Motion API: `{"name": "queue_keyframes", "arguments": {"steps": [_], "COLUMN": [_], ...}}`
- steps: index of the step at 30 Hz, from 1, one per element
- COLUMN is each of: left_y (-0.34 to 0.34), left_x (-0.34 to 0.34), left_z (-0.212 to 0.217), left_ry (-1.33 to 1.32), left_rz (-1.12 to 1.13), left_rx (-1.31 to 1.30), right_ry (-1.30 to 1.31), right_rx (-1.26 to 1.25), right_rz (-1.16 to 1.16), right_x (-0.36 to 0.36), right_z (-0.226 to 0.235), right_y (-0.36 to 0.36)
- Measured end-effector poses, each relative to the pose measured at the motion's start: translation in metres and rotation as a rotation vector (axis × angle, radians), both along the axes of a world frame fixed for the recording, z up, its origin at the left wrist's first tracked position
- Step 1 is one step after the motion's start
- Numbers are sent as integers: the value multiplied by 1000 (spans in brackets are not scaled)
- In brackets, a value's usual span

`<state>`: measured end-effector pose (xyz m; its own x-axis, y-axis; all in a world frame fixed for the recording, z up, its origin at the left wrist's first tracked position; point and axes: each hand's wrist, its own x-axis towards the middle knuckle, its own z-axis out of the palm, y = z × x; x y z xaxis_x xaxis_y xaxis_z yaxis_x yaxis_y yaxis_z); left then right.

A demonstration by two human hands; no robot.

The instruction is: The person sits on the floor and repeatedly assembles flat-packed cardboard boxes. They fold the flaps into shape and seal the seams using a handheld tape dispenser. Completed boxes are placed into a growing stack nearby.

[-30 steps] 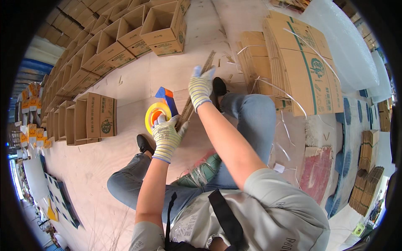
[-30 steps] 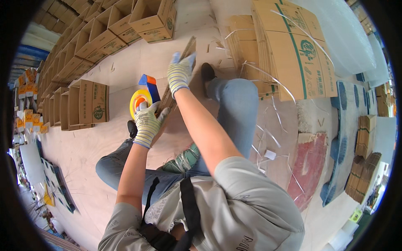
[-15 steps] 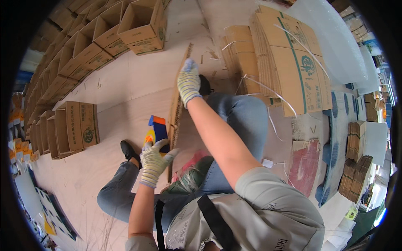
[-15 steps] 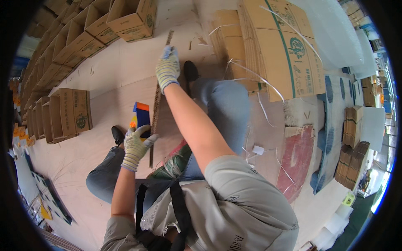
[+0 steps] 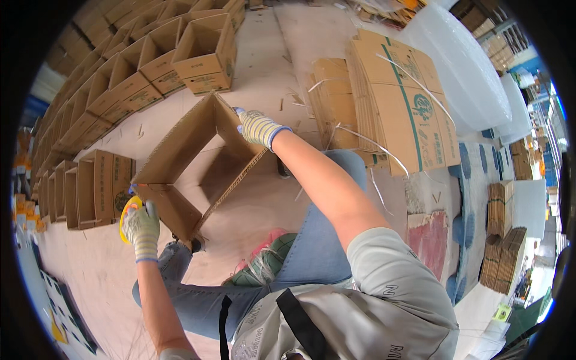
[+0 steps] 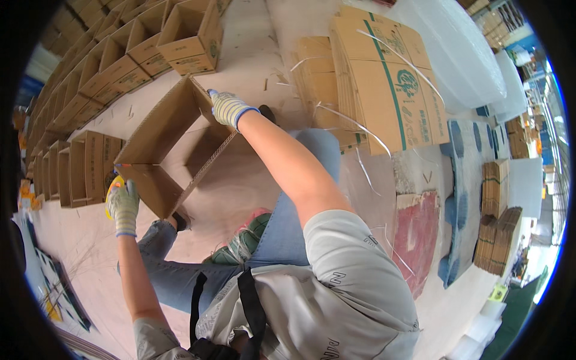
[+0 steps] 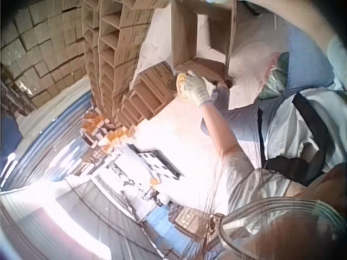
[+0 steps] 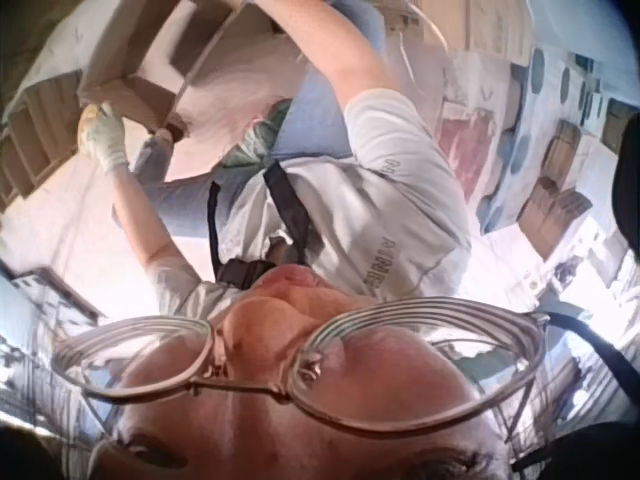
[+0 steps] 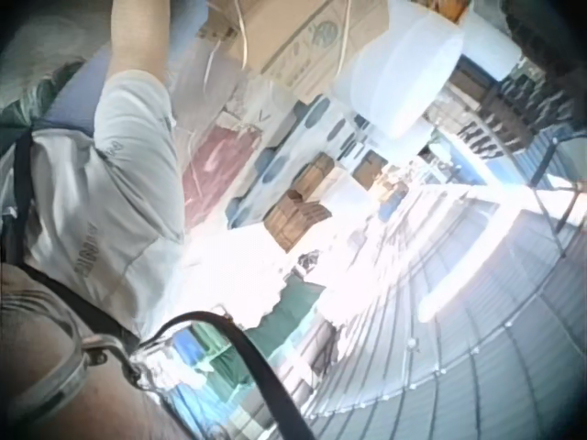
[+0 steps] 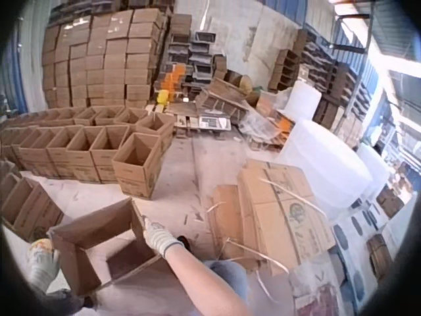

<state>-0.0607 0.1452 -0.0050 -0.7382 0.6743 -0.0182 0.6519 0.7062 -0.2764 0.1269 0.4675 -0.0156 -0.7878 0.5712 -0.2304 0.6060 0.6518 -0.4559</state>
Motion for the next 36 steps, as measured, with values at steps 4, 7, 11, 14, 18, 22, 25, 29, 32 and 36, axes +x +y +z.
{"name": "queue_keyframes", "arguments": {"steps": [4,7,11,14,18,22,25,29,32,36], "left_y": [29,57,52,20,16,31,7,28,77,120], "left_x": [24,58,56,58,61,62,48,31,3,-22], "left_z": [-1,-7,-40,-34,-50,-44,-58,-27,27,36], "left_ry": [-202,-301,-17,-266,-426,-356,-429,-103,20,-60], "left_rz": [300,486,363,306,428,372,398,391,110,-166], "left_rx": [-27,60,70,135,284,341,963,1319,761,0], "right_ry": [-89,-16,-268,-303,-415,-608,-575,-660,-875,-775], "right_rx": [-24,-372,-61,5,-56,12,-5,33,145,4], "right_rz": [-4,-590,-207,59,180,290,277,257,409,361], "right_x": [-32,-63,-74,-65,-62,-62,-63,-69,-79,-84], "right_z": [-21,-52,-38,-36,-1,-3,-3,-28,-28,-12], "right_y": [-35,-65,-98,-102,-124,-139,-141,-139,-132,-145]}}
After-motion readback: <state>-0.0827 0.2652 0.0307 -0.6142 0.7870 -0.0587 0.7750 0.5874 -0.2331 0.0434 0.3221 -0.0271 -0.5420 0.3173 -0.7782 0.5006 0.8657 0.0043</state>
